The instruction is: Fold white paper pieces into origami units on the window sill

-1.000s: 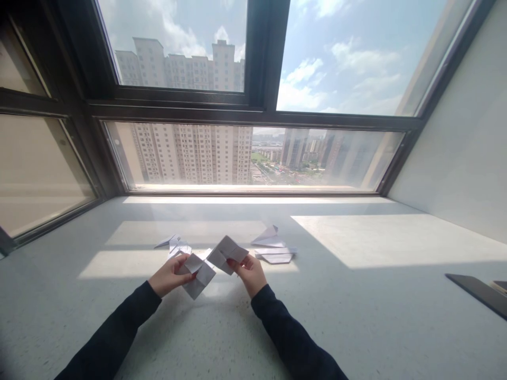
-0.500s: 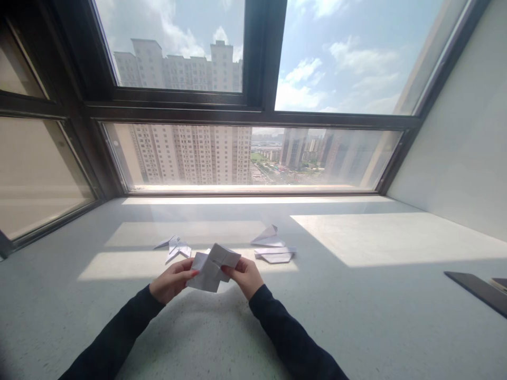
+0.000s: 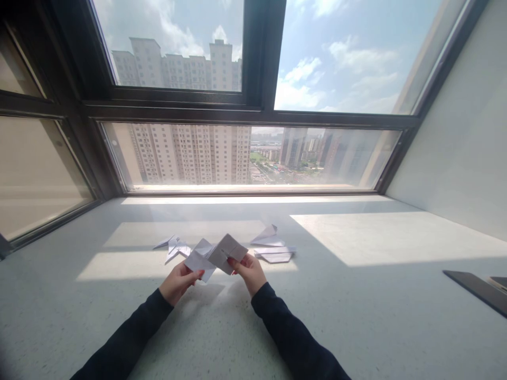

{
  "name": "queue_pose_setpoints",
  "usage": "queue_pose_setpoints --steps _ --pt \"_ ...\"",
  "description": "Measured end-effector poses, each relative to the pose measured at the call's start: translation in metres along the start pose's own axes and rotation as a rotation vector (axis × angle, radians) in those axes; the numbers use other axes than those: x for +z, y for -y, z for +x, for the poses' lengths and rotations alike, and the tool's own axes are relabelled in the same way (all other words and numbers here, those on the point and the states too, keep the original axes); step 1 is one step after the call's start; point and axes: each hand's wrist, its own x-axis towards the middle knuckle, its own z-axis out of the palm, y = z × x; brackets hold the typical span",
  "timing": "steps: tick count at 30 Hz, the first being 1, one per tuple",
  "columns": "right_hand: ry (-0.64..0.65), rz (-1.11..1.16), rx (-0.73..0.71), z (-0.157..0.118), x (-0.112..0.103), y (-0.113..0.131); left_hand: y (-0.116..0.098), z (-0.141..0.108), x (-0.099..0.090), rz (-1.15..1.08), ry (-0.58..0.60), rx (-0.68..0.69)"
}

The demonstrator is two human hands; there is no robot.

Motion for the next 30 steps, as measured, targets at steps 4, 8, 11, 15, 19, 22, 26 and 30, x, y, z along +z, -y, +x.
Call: queue_pose_setpoints --steps 4,8,11,15,19,22,26,30 --pt "0.145 -0.085 -0.031 -0.003 0.0 0.009 -0.002 0.003 -0.007 0.057 -0.001 0.024" --pt "0.312 -0.232 -0.004 -0.006 0.001 0.007 -0.012 -0.002 -0.001 0.063 0.123 0.098" --pt "0.352 -0.341 -0.028 -0.006 0.001 0.002 -0.016 -0.006 0.004 0.012 0.207 0.089" --pt "0.365 -0.376 -0.041 -0.005 0.001 0.0 -0.014 -0.007 0.005 -0.06 0.205 0.04" --pt "0.362 -0.409 -0.01 -0.005 0.001 0.001 -0.014 -0.007 0.004 -0.089 0.208 0.007" --pt "0.351 -0.469 -0.011 -0.004 0.0 -0.001 -0.017 -0.009 0.005 -0.098 0.209 -0.036" --pt "0.289 -0.613 -0.092 -0.004 -0.002 -0.006 -0.021 -0.011 0.008 -0.005 0.184 -0.071" --pt "0.201 -0.776 -0.203 -0.005 -0.004 -0.008 -0.019 -0.011 0.009 0.098 0.178 -0.036"
